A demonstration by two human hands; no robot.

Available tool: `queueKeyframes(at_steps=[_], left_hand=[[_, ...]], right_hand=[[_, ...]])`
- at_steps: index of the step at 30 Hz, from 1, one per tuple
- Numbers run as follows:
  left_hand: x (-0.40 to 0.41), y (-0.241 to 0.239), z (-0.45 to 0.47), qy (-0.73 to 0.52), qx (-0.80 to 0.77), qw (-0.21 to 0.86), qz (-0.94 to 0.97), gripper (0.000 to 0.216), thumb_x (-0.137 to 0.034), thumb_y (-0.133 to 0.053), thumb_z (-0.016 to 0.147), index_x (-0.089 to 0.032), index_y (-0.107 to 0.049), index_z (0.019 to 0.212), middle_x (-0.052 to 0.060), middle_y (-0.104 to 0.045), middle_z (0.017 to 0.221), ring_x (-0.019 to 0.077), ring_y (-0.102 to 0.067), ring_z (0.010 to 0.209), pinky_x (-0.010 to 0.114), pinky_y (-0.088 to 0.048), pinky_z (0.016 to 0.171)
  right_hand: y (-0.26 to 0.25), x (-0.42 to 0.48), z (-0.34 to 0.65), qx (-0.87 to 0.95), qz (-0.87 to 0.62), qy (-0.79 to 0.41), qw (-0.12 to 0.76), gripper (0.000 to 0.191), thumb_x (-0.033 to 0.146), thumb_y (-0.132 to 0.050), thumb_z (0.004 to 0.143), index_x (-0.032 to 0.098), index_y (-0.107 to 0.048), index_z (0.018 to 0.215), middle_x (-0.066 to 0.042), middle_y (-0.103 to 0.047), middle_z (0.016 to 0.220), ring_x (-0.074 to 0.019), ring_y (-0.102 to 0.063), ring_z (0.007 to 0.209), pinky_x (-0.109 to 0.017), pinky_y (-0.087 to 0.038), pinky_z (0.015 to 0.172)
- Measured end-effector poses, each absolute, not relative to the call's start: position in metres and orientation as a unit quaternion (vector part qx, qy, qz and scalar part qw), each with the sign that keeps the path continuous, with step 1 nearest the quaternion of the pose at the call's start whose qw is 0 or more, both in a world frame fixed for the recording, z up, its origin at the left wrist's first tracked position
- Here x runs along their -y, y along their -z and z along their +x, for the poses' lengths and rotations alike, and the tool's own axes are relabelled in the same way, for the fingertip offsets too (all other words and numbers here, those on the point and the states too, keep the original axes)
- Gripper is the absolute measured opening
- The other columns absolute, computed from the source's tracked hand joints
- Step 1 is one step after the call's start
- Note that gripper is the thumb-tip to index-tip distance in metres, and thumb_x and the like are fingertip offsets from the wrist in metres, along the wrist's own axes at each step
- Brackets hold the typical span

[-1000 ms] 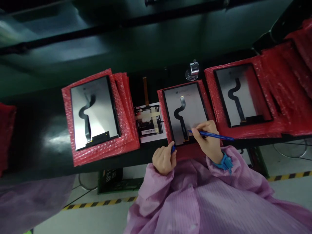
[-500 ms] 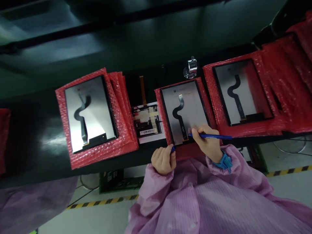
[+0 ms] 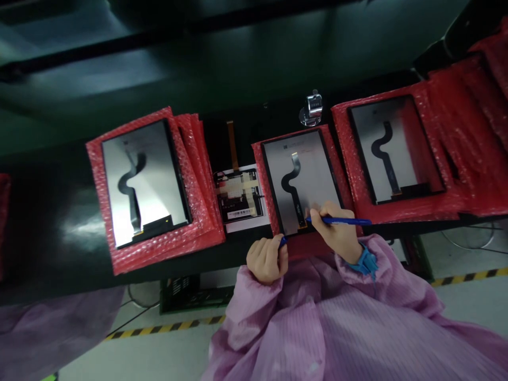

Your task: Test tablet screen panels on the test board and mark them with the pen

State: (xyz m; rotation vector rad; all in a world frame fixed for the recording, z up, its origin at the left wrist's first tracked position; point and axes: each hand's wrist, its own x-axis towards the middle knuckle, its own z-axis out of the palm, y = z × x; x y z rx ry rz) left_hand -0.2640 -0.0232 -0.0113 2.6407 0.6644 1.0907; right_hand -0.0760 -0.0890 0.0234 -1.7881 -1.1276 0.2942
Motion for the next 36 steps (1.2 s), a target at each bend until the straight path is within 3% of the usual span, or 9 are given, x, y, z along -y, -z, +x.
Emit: queueKeyframes(at_steps=[4,8,13,18,22,25,28,31,36], left_hand=[[0.022,0.009,-0.261,-0.376,-0.224,0.101,0.894,0.018,-0.017,-0.045,0.098,-0.013,-0.06,0.107,0.005,-0.066,0.068,0.0157,-0.054,0.052,0.031,-0.034,0.055],[0.022,0.004,-0.263,-0.385,-0.226,0.122,0.887,0.019,-0.018,-0.045,0.098,-0.012,-0.061,0.109,0.006,-0.067,0.071,0.0166,-0.055,0.055,0.031,-0.037,0.055],[0.029,-0.02,-0.267,-0.323,-0.278,0.323,0.845,0.022,-0.022,-0.047,0.102,-0.018,-0.063,0.115,0.006,-0.071,0.087,0.0153,-0.064,0.072,0.027,-0.05,0.068],[0.043,-0.043,-0.261,-0.261,-0.226,0.488,0.801,0.031,-0.035,-0.041,0.106,-0.018,-0.065,0.115,0.006,-0.073,0.087,0.0147,-0.068,0.074,0.025,-0.053,0.066],[0.049,-0.044,-0.257,-0.255,-0.213,0.502,0.799,0.031,-0.037,-0.04,0.106,-0.018,-0.064,0.111,0.006,-0.072,0.086,0.0155,-0.068,0.075,0.026,-0.054,0.068],[0.053,-0.042,-0.257,-0.248,-0.208,0.507,0.799,0.026,-0.037,-0.041,0.106,-0.02,-0.058,0.111,0.005,-0.071,0.087,0.0153,-0.069,0.074,0.026,-0.056,0.066],[0.059,-0.04,-0.257,-0.25,-0.194,0.533,0.785,0.025,-0.037,-0.04,0.106,-0.022,-0.046,0.125,0.008,-0.07,0.099,0.0164,-0.073,0.082,0.026,-0.059,0.069],[0.067,-0.039,-0.258,-0.255,-0.207,0.535,0.778,0.031,-0.036,-0.038,0.106,-0.024,-0.035,0.135,0.014,-0.067,0.113,0.0197,-0.074,0.094,0.031,-0.061,0.074],[0.072,-0.043,-0.256,-0.23,-0.183,0.566,0.77,0.035,-0.034,-0.037,0.106,-0.026,-0.028,0.139,0.015,-0.068,0.112,0.0212,-0.073,0.097,0.033,-0.061,0.075]], right_hand=[[-0.024,0.089,-0.076,0.456,-0.736,-0.137,0.482,0.037,0.026,-0.058,0.092,0.02,-0.037,0.062,0.007,-0.036,0.053,-0.0064,-0.034,0.046,-0.023,-0.03,0.049],[-0.025,0.093,-0.075,0.34,-0.717,-0.181,0.581,0.033,0.033,-0.06,0.094,0.021,-0.045,0.066,0.005,-0.05,0.059,-0.0078,-0.048,0.05,-0.022,-0.038,0.051],[-0.034,0.105,-0.078,0.257,-0.569,-0.362,0.692,0.031,0.04,-0.065,0.093,0.022,-0.047,0.077,0.006,-0.053,0.061,-0.0073,-0.049,0.047,-0.019,-0.034,0.043],[-0.053,0.115,-0.096,0.289,-0.515,-0.428,0.685,0.035,0.036,-0.063,0.095,0.021,-0.043,0.072,0.008,-0.046,0.053,-0.0061,-0.042,0.042,-0.018,-0.031,0.04],[-0.052,0.122,-0.102,0.323,-0.523,-0.433,0.66,0.034,0.033,-0.063,0.096,0.021,-0.043,0.072,0.007,-0.046,0.057,-0.0061,-0.041,0.046,-0.02,-0.032,0.045],[-0.044,0.128,-0.105,0.371,-0.525,-0.407,0.649,0.032,0.042,-0.054,0.1,0.021,-0.051,0.076,0.004,-0.048,0.064,-0.0093,-0.044,0.053,-0.024,-0.035,0.051],[-0.037,0.132,-0.11,0.404,-0.552,-0.356,0.636,0.047,0.054,-0.032,0.104,0.022,-0.066,0.097,-0.003,-0.056,0.079,-0.015,-0.052,0.068,-0.03,-0.043,0.061],[-0.039,0.132,-0.113,0.427,-0.564,-0.372,0.601,0.051,0.048,-0.026,0.106,0.022,-0.068,0.115,-0.006,-0.062,0.094,-0.0174,-0.059,0.082,-0.033,-0.049,0.072],[-0.048,0.131,-0.111,0.487,-0.535,-0.396,0.566,0.05,0.042,-0.025,0.106,0.021,-0.07,0.102,-0.007,-0.063,0.096,-0.0186,-0.061,0.09,-0.034,-0.052,0.08]])
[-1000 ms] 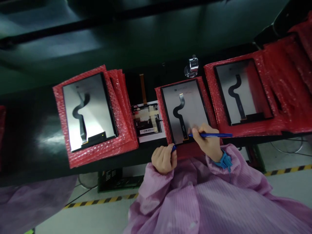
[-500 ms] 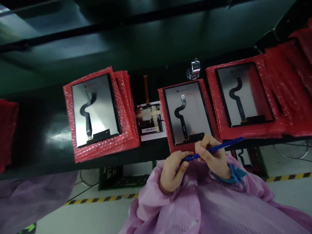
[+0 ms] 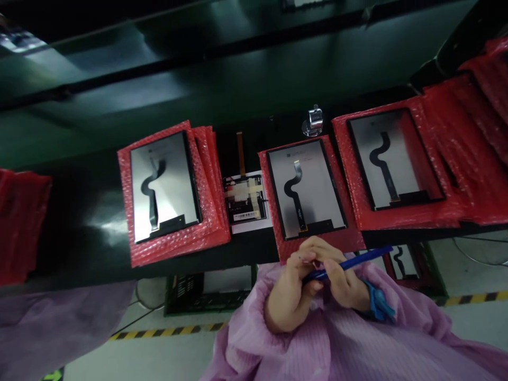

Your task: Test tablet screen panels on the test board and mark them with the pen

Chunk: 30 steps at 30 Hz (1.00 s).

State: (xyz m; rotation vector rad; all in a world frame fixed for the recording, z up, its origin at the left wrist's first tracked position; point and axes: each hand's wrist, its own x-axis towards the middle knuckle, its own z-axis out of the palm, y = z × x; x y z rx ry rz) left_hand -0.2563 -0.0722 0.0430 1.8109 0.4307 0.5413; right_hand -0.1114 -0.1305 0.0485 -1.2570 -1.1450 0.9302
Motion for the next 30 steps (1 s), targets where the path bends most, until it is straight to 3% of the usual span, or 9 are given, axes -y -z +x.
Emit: queueKeyframes(at_steps=[4,7,9,11,14,16,19,23,30], left_hand=[[0.066,-0.049,-0.259,-0.25,-0.214,0.463,0.823,0.037,-0.045,-0.042,0.104,-0.024,-0.042,0.134,0.013,-0.067,0.113,0.0215,-0.07,0.099,0.035,-0.06,0.082],[0.06,-0.047,-0.267,-0.267,-0.331,0.347,0.836,0.037,-0.047,-0.038,0.105,-0.022,-0.054,0.127,0.014,-0.062,0.124,0.0248,-0.06,0.118,0.043,-0.054,0.097],[0.06,-0.04,-0.273,-0.252,-0.39,0.286,0.838,0.033,-0.038,-0.04,0.105,-0.022,-0.054,0.13,0.014,-0.057,0.134,0.0257,-0.053,0.127,0.047,-0.05,0.104],[0.063,-0.03,-0.278,-0.215,-0.391,0.262,0.856,0.037,-0.033,-0.045,0.104,-0.021,-0.049,0.139,0.015,-0.054,0.142,0.0272,-0.047,0.134,0.051,-0.046,0.108],[0.069,-0.018,-0.282,-0.18,-0.37,0.288,0.865,0.046,-0.033,-0.048,0.103,-0.022,-0.042,0.147,0.016,-0.046,0.152,0.0293,-0.039,0.143,0.056,-0.041,0.113],[0.073,-0.016,-0.282,-0.189,-0.372,0.334,0.845,0.046,-0.032,-0.049,0.102,-0.024,-0.042,0.147,0.015,-0.044,0.155,0.0287,-0.038,0.145,0.056,-0.039,0.115],[0.075,-0.019,-0.282,-0.217,-0.386,0.433,0.785,0.043,-0.033,-0.051,0.101,-0.026,-0.047,0.144,0.014,-0.045,0.155,0.0273,-0.04,0.145,0.054,-0.035,0.118],[0.075,-0.02,-0.28,-0.255,-0.419,0.571,0.658,0.043,-0.038,-0.057,0.098,-0.025,-0.052,0.139,0.012,-0.043,0.156,0.0276,-0.037,0.148,0.048,-0.028,0.123],[0.074,-0.019,-0.274,-0.312,-0.486,0.632,0.517,0.054,-0.05,-0.071,0.085,-0.024,-0.055,0.129,0.011,-0.057,0.136,0.0235,-0.058,0.121,0.035,-0.05,0.099]], right_hand=[[-0.051,0.134,-0.102,0.473,-0.545,-0.356,0.594,0.038,0.035,-0.035,0.104,0.025,-0.071,0.111,-0.007,-0.065,0.106,-0.0193,-0.063,0.099,-0.034,-0.054,0.085],[-0.052,0.144,-0.082,0.374,-0.633,-0.282,0.616,0.026,0.026,-0.041,0.102,0.027,-0.067,0.104,-0.002,-0.066,0.093,-0.0144,-0.064,0.075,-0.028,-0.053,0.067],[-0.051,0.153,-0.065,0.375,-0.729,-0.22,0.529,0.022,0.028,-0.045,0.101,0.026,-0.065,0.107,-0.003,-0.066,0.091,-0.0154,-0.064,0.071,-0.028,-0.052,0.062],[-0.049,0.165,-0.051,0.436,-0.804,-0.155,0.372,0.028,0.038,-0.048,0.1,0.022,-0.063,0.118,-0.008,-0.068,0.101,-0.0218,-0.068,0.08,-0.033,-0.054,0.066],[-0.042,0.18,-0.045,0.525,-0.828,-0.08,0.181,0.043,0.047,-0.052,0.098,0.017,-0.057,0.129,-0.014,-0.064,0.111,-0.0251,-0.068,0.076,-0.035,-0.053,0.055],[-0.035,0.187,-0.049,0.569,-0.812,-0.049,0.125,0.039,0.037,-0.052,0.098,0.016,-0.057,0.13,-0.014,-0.061,0.112,-0.0239,-0.069,0.076,-0.033,-0.053,0.051],[-0.026,0.19,-0.056,0.604,-0.786,-0.022,0.13,0.029,0.016,-0.05,0.095,0.018,-0.062,0.121,-0.011,-0.061,0.111,-0.0227,-0.072,0.086,-0.03,-0.056,0.055],[-0.018,0.192,-0.05,0.63,-0.754,-0.047,0.179,0.033,0.003,-0.047,0.089,0.019,-0.064,0.112,-0.007,-0.066,0.11,-0.0191,-0.072,0.087,-0.027,-0.057,0.059],[-0.02,0.197,-0.036,0.653,-0.691,-0.107,0.291,0.033,-0.001,-0.041,0.084,0.018,-0.067,0.091,-0.004,-0.069,0.09,-0.0165,-0.072,0.082,-0.026,-0.058,0.072]])
